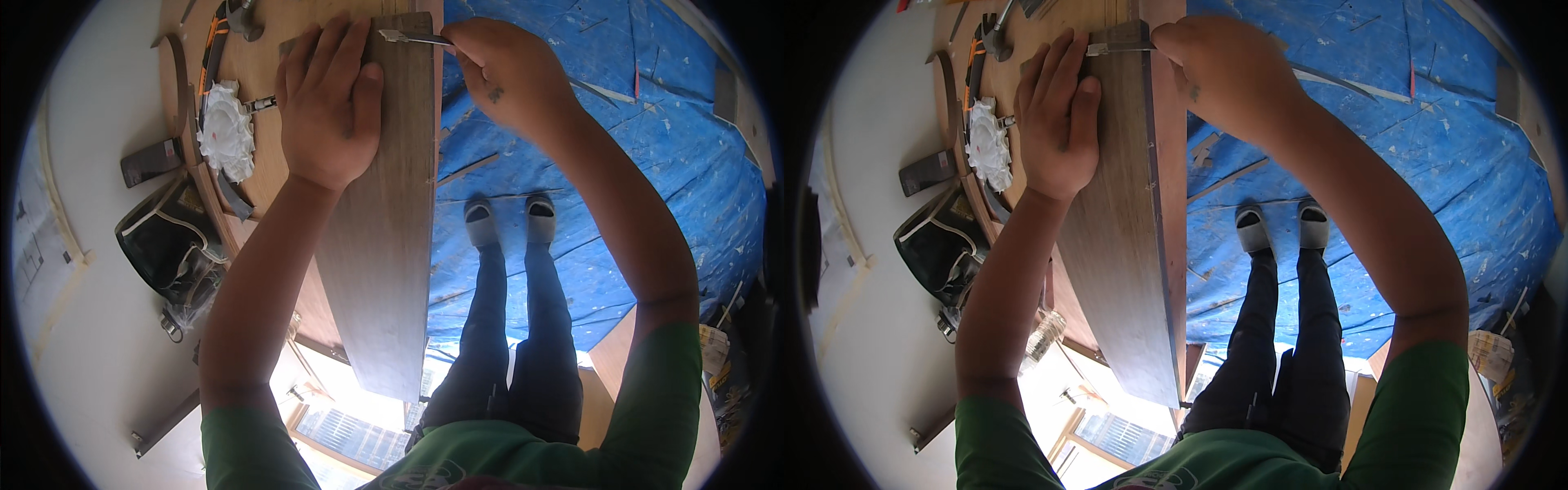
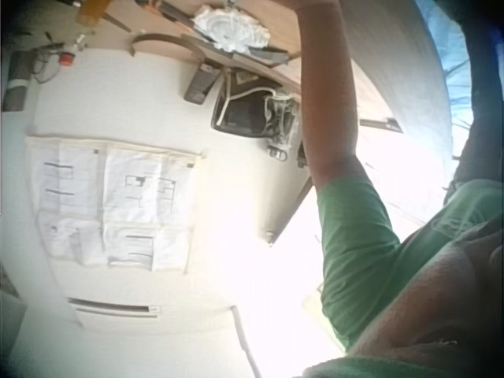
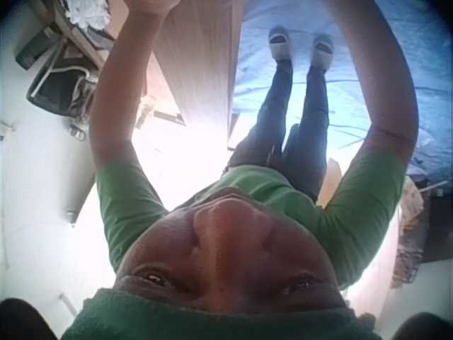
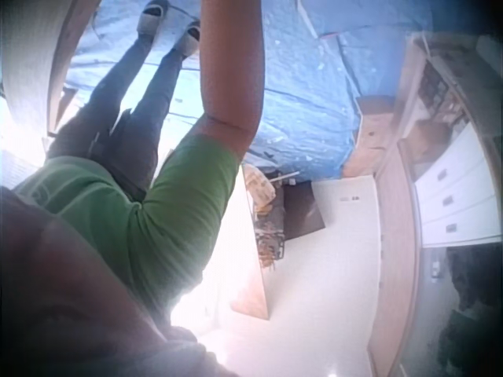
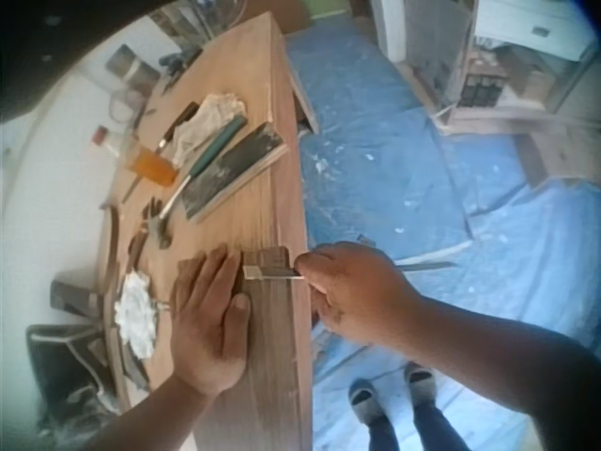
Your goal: The person smooths the edges of a wooden board using a metal file, then wipes the surface with a cloth. The person then uses a chisel to scrape and refine the board's edges. The board remains on the workbench throughout the process.
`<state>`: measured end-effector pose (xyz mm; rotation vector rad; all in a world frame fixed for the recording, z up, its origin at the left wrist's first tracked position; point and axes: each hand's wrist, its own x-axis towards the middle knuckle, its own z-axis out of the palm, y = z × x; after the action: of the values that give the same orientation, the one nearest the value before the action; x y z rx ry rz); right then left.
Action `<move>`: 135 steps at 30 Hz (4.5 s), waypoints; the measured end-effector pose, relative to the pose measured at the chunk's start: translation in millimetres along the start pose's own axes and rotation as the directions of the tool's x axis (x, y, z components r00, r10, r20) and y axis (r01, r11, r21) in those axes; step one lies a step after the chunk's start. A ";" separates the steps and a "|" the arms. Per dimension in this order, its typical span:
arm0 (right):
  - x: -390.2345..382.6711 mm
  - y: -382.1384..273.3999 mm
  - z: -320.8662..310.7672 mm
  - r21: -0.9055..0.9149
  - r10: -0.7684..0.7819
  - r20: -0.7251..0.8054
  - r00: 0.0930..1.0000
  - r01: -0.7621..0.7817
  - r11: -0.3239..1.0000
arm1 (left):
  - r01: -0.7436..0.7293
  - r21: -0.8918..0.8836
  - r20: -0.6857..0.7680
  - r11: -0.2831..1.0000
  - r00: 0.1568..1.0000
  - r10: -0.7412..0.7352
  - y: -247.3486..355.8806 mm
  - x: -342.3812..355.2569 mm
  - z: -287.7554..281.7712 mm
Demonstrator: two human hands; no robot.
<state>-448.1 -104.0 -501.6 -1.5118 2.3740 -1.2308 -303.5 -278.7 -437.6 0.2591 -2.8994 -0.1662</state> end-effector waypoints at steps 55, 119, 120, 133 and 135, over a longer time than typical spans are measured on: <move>-168.2 -112.7 22.8 0.456 -0.073 0.117 0.990 0.012 0.890 | -0.060 -0.075 -0.022 0.995 0.998 0.059 -5.0 3.1 -0.4; -139.5 -86.9 25.4 0.735 0.515 0.088 0.853 -0.405 0.544 | -0.294 -0.339 0.422 0.894 0.802 0.423 82.8 -244.9 -85.5; -134.0 -83.5 32.2 0.703 0.465 0.058 0.884 -0.367 0.609 | -0.195 -0.240 0.413 0.951 0.866 0.282 78.7 -260.0 -92.1; -232.7 -158.8 47.6 0.578 0.147 -0.048 0.988 -0.092 0.811 | 0.074 0.020 0.328 0.997 0.942 -0.076 75.2 -275.5 -80.9; -252.4 -163.7 38.6 0.574 0.087 0.018 0.996 -0.081 0.815 | 0.068 0.022 0.323 0.997 0.944 -0.071 74.4 -275.5 -79.6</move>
<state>-181.4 40.3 -506.7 -1.1824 1.7847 -1.7230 -32.8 -161.7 -409.3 0.3680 -3.2195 -0.2246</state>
